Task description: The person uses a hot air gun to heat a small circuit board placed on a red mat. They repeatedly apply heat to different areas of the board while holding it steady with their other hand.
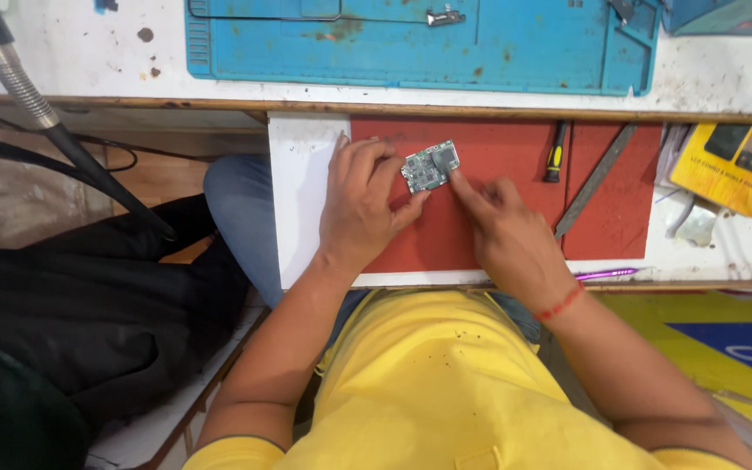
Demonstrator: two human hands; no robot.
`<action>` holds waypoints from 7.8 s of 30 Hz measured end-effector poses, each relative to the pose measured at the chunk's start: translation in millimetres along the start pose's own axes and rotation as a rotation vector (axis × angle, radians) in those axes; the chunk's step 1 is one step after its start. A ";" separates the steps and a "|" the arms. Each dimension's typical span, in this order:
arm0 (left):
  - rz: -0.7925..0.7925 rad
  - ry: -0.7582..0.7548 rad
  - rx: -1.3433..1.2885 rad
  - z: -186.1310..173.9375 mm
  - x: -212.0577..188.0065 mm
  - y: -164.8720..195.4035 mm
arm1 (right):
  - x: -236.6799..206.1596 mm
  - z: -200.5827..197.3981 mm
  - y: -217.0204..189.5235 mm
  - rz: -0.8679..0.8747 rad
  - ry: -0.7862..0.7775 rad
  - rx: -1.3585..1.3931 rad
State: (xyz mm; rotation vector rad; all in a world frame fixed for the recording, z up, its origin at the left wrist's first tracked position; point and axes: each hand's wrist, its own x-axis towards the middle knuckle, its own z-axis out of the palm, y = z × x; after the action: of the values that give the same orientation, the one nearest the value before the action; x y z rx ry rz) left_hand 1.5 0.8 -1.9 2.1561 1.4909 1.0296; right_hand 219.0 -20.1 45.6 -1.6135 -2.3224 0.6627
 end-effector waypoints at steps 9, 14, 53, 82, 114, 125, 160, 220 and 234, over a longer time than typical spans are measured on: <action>-0.065 0.008 -0.014 -10.9 -3.0 6.5 | 5.6 -5.2 -9.6 -0.081 -0.129 0.020; -0.048 0.026 0.089 -13.5 -4.9 12.4 | 7.3 -6.8 -7.0 0.012 -0.106 -0.049; -0.052 0.017 0.018 -10.8 -4.5 9.1 | 10.3 -4.0 -2.4 -0.033 -0.078 0.047; -0.112 -0.049 0.057 -16.6 1.4 15.0 | 8.3 -8.1 -4.0 -0.047 -0.038 -0.017; 0.042 0.031 0.044 -7.7 -8.7 2.9 | -5.4 0.5 2.0 -0.008 0.026 -0.011; 0.020 0.046 0.019 -10.8 -10.2 0.6 | 4.9 -9.1 -4.9 -0.010 -0.117 0.004; -0.069 0.016 0.118 -17.9 -1.3 11.4 | 13.9 -8.6 2.8 -0.050 -0.022 -0.016; -0.012 -0.030 0.123 -7.1 -7.4 10.9 | 9.1 -14.2 -6.8 -0.093 -0.139 -0.039; -0.429 0.659 0.553 -173.0 10.9 -113.2 | -12.4 -14.5 41.3 -0.016 0.365 -0.237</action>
State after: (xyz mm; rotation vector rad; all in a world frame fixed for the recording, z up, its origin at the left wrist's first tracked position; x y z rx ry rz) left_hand -196.1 33.3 50.8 1.7071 2.6652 1.3458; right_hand 263.9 -16.4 38.7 -1.6444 -2.1988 0.0766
